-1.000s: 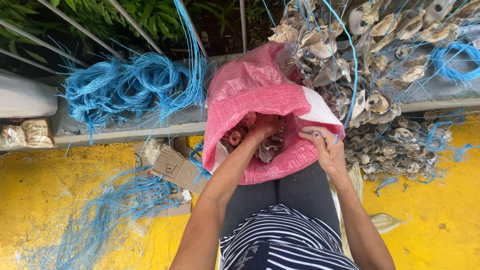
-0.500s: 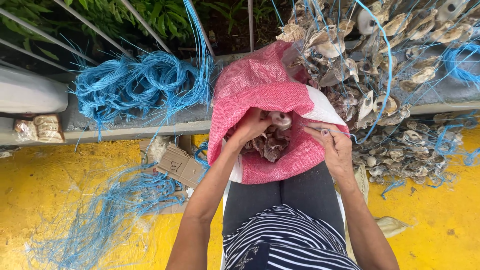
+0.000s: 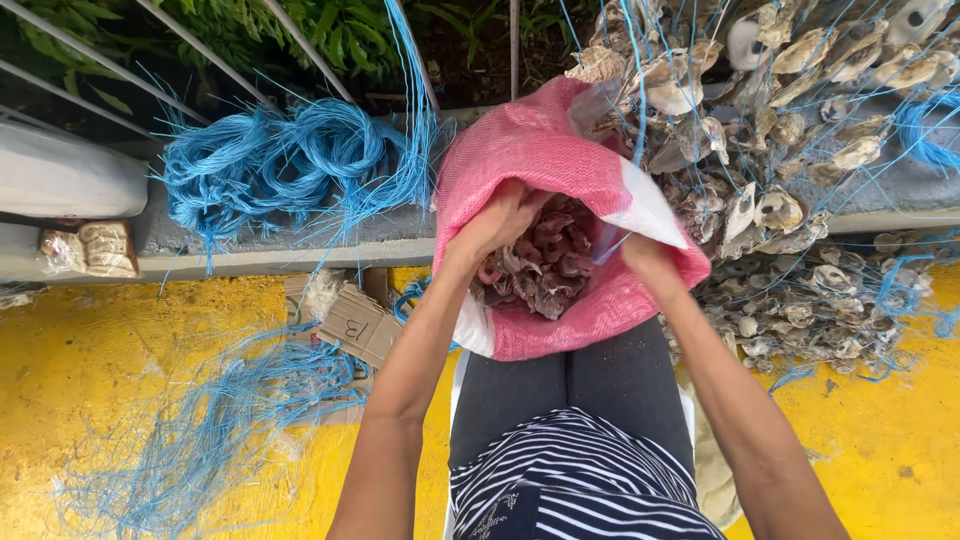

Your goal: Threading oyster shells onto plastic strings for aquaculture.

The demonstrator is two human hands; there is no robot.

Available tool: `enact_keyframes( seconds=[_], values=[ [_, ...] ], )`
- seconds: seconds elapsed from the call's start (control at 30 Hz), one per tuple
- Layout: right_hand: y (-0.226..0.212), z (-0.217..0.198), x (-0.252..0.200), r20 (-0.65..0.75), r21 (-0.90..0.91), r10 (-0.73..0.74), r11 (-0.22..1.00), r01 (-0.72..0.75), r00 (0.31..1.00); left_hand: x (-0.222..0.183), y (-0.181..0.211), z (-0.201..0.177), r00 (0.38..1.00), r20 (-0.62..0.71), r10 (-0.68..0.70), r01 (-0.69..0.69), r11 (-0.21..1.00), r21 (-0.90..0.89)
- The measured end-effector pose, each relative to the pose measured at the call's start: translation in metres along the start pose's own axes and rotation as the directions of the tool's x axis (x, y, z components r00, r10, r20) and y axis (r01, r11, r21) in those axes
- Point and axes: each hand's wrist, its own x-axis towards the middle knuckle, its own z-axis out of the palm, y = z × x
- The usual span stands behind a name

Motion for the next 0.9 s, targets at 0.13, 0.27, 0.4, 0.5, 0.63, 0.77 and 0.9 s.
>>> enact_keyframes(
  seconds=[0.13, 0.27, 0.4, 0.5, 0.63, 0.77, 0.9],
  values=[
    [0.016, -0.053, 0.04, -0.064, -0.044, -0.017, 0.999, 0.014, 0.998, 0.034, -0.005, 0.039, 0.991, 0.118, 0.057, -0.02, 0.956, -0.291],
    [0.014, -0.103, 0.071, -0.127, -0.081, -0.031, 0.996, 0.021, 0.991, 0.067, 0.023, 0.023, 0.99, 0.055, -0.128, 0.121, 0.602, -0.789],
    [0.02, -0.105, 0.096, -0.164, -0.038, -0.058, 0.998, 0.052, 0.985, 0.083, 0.021, 0.012, 0.949, -0.214, 0.231, -0.167, 0.945, 0.283],
    [-0.005, -0.139, 0.114, -0.152, 0.108, 0.039, 0.994, -0.023, 0.988, 0.082, 0.049, -0.021, 0.95, 0.018, -0.312, 0.293, 0.868, -0.401],
    [0.013, -0.121, 0.098, -0.177, 0.174, 0.109, 0.982, -0.078, 0.978, 0.063, 0.005, 0.067, 0.977, 0.145, -0.155, 0.188, 0.948, -0.256],
    [0.021, -0.108, 0.079, -0.131, 0.084, 0.169, 0.984, -0.159, 0.977, 0.055, -0.045, 0.181, 0.923, 0.384, -0.031, -0.016, 0.993, 0.119],
    [0.007, -0.105, 0.06, -0.092, 0.1, 0.234, 0.969, -0.225, 0.968, 0.075, -0.013, 0.17, 0.928, 0.369, -0.046, 0.016, 0.996, 0.083]
  ],
)
